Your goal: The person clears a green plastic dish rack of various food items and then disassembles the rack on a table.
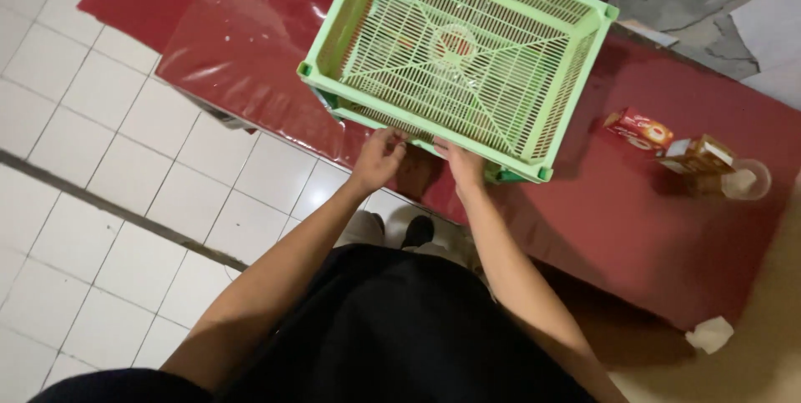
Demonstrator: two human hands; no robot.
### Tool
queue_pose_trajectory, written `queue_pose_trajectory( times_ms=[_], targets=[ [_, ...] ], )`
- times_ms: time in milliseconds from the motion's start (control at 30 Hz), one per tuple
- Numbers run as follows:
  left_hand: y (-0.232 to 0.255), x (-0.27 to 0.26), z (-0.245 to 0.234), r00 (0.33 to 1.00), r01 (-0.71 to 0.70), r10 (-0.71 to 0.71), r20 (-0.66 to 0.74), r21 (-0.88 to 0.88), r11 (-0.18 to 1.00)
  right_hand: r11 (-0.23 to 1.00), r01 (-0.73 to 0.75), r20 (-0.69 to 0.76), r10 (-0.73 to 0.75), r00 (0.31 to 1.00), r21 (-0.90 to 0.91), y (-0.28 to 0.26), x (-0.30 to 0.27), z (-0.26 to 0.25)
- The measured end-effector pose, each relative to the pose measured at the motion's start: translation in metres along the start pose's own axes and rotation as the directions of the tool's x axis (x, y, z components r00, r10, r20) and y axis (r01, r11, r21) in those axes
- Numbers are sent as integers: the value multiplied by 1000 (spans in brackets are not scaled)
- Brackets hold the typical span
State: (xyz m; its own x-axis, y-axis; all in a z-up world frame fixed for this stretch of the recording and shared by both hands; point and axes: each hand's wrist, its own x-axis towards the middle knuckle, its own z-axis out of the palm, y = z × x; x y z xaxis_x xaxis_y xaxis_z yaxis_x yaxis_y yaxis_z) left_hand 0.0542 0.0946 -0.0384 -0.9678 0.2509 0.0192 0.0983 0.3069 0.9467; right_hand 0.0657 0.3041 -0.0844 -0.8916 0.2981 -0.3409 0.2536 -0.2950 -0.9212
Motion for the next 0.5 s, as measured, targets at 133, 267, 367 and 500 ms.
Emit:
queue_pose_trajectory(
  times_ms=[133, 267, 367, 500],
  targets=[
    [4, 13, 11, 998, 25, -22, 60, -48, 999, 724, 200, -48, -306, 951, -660, 86, 54, -44],
    [-10, 37, 9, 989, -17, 20, 145, -21, 1000, 665, 421, 3, -533, 846, -617, 164, 161, -59],
    [-39, 47, 25, 971, -93, 87, 222, 16, 996, 607, 423, 14, -561, 828, -673, 126, 148, -42],
    [-31, 61, 9, 934, -62, 30, 355, 81, 995, 583, 423, -2, -589, 808, -694, 65, 115, 29]
  ],
)
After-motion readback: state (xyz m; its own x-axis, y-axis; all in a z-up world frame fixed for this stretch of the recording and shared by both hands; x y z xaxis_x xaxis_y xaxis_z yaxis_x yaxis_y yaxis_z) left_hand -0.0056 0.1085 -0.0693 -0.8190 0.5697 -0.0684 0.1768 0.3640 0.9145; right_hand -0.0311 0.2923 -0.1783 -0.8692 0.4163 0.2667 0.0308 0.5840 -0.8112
